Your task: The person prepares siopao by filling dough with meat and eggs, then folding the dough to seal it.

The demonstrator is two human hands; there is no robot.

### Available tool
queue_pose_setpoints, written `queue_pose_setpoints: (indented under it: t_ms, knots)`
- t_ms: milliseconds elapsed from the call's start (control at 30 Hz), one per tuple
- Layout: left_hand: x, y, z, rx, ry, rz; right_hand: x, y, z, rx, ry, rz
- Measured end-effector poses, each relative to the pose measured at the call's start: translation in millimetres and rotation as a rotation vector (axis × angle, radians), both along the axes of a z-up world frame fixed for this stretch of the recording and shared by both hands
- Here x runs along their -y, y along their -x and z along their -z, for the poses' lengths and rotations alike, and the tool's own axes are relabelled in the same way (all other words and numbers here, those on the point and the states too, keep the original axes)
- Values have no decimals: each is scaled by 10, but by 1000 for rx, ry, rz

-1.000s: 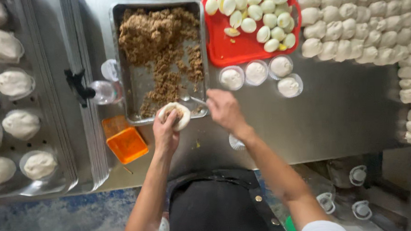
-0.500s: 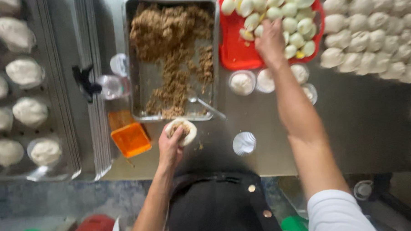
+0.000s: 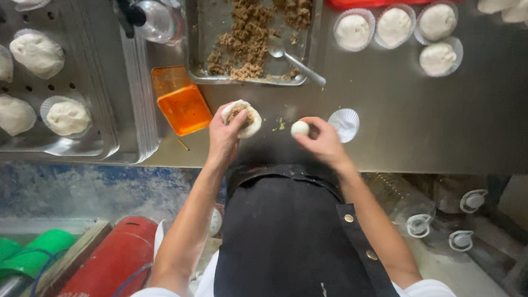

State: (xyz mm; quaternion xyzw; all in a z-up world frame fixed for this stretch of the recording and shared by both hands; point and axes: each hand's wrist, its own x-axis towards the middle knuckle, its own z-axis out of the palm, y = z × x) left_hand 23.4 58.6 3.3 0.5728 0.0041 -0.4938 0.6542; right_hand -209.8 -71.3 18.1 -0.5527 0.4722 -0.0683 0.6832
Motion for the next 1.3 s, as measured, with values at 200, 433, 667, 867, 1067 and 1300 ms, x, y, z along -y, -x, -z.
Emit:
queue_pose_setpoints:
  t_ms: [200,433,667,867,1067,1300]
  knots:
    - [-143,5,129,107,42,214,-461,-117,243,-177,507,-76]
    - [-124,214,266,161,38,412,-476,-63,355,396,-517,444]
    - [-115,348,189,204,67,503,-601,-13,569,72,18,289]
    - [-78,472,290,129,100,506,-605,36,543,-45,354,120]
    - [-42,536,308,136,93,453,-459,94,3,-41,157,188]
    - [48,787,-229,-259,278,400,-524,72,-963,36,628,-49]
